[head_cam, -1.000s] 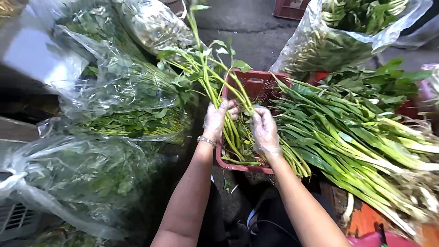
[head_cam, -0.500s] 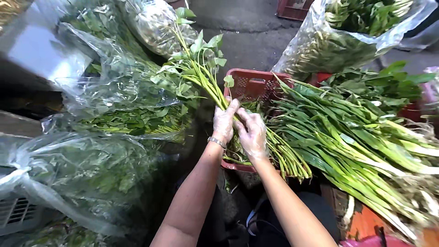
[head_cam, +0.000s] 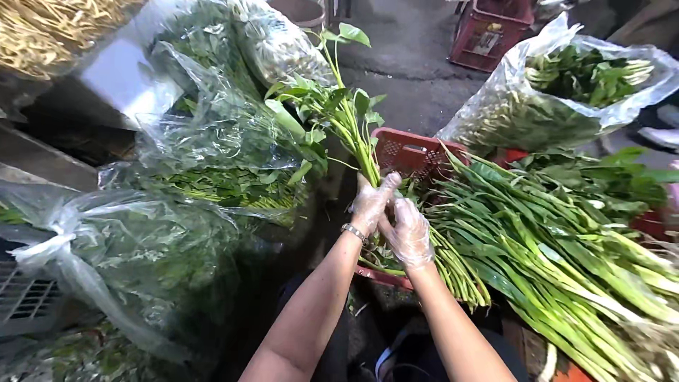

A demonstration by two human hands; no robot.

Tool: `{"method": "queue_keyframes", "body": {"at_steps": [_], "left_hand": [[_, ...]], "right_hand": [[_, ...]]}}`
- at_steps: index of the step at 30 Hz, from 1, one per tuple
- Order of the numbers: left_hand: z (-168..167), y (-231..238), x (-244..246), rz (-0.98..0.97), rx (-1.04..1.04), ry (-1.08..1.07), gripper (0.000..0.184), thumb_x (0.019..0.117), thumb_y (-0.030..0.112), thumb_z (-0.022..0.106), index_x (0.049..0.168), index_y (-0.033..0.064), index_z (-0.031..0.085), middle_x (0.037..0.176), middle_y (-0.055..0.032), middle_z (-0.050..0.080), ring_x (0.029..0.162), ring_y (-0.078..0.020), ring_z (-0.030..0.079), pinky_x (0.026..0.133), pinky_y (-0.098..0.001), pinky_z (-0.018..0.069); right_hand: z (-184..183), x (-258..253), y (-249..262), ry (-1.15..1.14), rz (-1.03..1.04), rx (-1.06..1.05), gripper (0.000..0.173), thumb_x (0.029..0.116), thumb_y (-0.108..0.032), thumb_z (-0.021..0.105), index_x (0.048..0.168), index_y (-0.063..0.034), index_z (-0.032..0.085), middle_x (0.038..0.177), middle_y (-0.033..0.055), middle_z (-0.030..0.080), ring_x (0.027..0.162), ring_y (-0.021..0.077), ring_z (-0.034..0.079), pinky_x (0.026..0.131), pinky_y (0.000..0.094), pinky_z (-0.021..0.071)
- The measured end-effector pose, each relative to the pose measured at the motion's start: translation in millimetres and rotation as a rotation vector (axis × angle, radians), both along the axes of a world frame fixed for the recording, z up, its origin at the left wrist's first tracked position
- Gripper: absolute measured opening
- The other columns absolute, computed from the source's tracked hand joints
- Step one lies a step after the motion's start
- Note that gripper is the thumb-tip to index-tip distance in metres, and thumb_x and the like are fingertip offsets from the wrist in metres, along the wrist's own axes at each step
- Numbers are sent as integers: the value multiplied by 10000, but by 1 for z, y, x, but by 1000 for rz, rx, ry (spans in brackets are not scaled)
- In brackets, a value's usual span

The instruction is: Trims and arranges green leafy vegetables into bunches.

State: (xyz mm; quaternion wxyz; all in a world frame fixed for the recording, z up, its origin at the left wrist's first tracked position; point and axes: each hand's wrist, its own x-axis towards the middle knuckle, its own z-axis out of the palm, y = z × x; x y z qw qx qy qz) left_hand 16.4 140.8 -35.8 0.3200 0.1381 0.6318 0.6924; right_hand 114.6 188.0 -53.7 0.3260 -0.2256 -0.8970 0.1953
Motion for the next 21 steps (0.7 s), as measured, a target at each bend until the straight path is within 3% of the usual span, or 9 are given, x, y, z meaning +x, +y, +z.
{"method": "queue_keyframes", "body": {"at_steps": [3, 5, 6, 8, 11, 14, 16, 18, 21], "left_hand": [[1, -5, -2, -77, 42, -8, 676, 1028, 677, 321, 1460, 162, 396, 1037, -15, 616, 852, -100, 598, 753, -320, 534], [-2, -6, -7, -76, 123, -20, 708, 1039, 664, 293, 1507, 146, 408, 1206, -60, 641, 1051, -140, 618, 932, -380, 526], [-4, -1, -9, -57, 181, -21, 644, 1066, 598, 295, 1472, 116, 427, 1177, -60, 623, 1068, -131, 604, 963, -357, 512], [-7, 7, -11, -11, 245, -6, 545, 1086, 521, 324, 1376, 80, 461, 1039, -30, 598, 956, -95, 600, 888, -298, 528], [-5, 4, -11, -46, 128, 64, 732, 1043, 582, 413, 1572, 89, 301, 1417, -133, 545, 1256, -157, 555, 1078, -378, 462], [3, -8, -1, -83, -12, 91, 853, 989, 651, 494, 1631, 176, 192, 1538, -140, 463, 1341, -262, 511, 1080, -510, 449], [-1, -5, 0, -53, 29, 89, 798, 984, 560, 584, 1607, 191, 249, 1501, -124, 500, 1304, -255, 536, 1039, -503, 478], [-5, 5, -1, 20, 96, 87, 678, 987, 345, 649, 1548, 116, 344, 1396, -153, 566, 1214, -229, 588, 990, -444, 515], [9, 3, 4, 50, 69, 78, 596, 1027, 236, 597, 1534, 65, 335, 1327, -185, 586, 1150, -204, 605, 974, -401, 508]], "right_hand": [[20, 4, 5, -100, 13, -296, 217, 925, -175, 683, 1056, -6, 722, 939, 147, 716, 850, 284, 702, 763, 504, 574], [29, 5, 15, -83, 46, -614, 194, 955, -167, 655, 1093, -33, 679, 887, 72, 673, 749, 158, 635, 685, 380, 554], [30, 6, 21, -33, 83, -720, 192, 958, -156, 658, 1110, -39, 671, 897, 46, 672, 730, 110, 627, 662, 324, 556], [35, 4, 30, 22, 138, -799, 175, 960, -130, 674, 1110, -41, 666, 919, 28, 680, 729, 67, 631, 654, 266, 560], [39, -2, 35, 10, 182, -679, 164, 937, -129, 680, 1077, -45, 684, 929, 46, 698, 764, 92, 655, 686, 291, 574], [40, 0, 24, -111, 155, -325, 215, 971, -154, 662, 1134, -20, 702, 1023, 130, 722, 926, 227, 703, 863, 449, 588], [32, -1, 15, -79, 136, -136, 210, 951, -130, 678, 1095, 16, 720, 1028, 174, 720, 974, 302, 707, 898, 498, 579], [18, -4, 9, 36, 110, -9, 150, 894, -84, 693, 986, 26, 737, 939, 186, 717, 886, 326, 723, 807, 488, 604], [5, -2, 7, 160, 22, 35, 279, 898, -180, 704, 1072, 38, 715, 1031, 208, 718, 981, 365, 699, 898, 513, 564]]}}
